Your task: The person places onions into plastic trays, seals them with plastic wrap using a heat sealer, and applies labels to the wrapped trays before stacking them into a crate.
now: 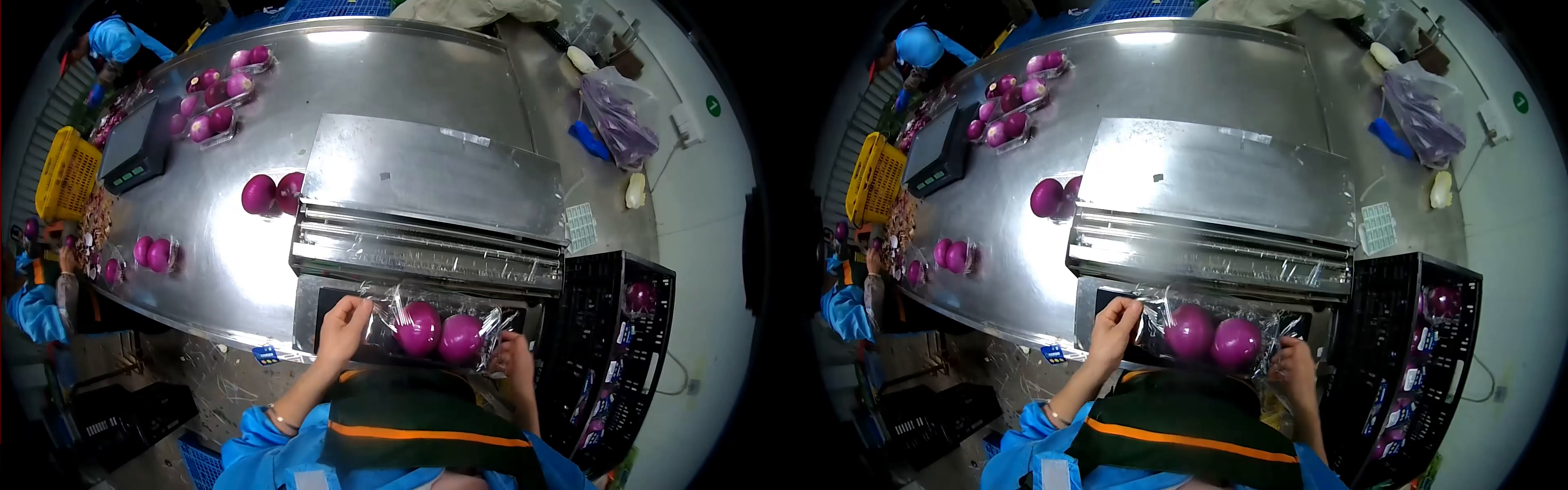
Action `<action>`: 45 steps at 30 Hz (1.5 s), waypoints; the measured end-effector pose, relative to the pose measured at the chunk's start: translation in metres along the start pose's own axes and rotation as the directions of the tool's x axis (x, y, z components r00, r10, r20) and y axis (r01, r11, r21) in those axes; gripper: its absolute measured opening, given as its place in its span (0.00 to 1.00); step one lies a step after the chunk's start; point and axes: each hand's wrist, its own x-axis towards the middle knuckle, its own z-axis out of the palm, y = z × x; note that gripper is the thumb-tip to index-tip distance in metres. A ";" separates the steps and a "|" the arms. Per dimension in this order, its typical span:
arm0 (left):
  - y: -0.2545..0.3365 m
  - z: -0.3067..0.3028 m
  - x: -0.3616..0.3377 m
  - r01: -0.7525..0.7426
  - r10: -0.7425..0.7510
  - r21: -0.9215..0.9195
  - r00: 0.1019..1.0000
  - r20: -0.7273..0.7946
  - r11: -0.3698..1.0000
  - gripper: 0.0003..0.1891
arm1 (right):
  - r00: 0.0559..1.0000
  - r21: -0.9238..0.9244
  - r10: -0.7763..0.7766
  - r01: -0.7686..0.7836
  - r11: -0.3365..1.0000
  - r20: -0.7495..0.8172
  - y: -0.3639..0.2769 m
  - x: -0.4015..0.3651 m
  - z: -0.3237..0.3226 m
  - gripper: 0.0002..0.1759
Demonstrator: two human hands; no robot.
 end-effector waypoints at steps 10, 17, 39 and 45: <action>0.008 -0.025 -0.060 0.314 -0.433 -0.604 0.900 -0.057 0.732 0.13 | 0.961 0.683 0.223 -0.275 0.677 0.166 0.004 -0.057 -0.009 0.17; -0.081 -0.029 -0.075 0.704 -0.646 -0.398 0.705 0.294 0.588 0.11 | 0.960 -0.584 -0.029 -0.146 0.799 -0.279 0.108 -0.052 0.009 0.18; 0.095 0.234 -0.058 0.080 -0.100 0.076 0.343 0.934 0.994 0.22 | 0.774 0.603 -0.514 0.621 0.501 -0.371 -0.083 -0.146 -0.159 0.29; 0.086 0.251 -0.033 0.036 -0.098 0.094 0.562 0.821 0.995 0.20 | 0.694 0.579 0.004 0.596 0.556 -0.720 -0.043 -0.075 -0.361 0.30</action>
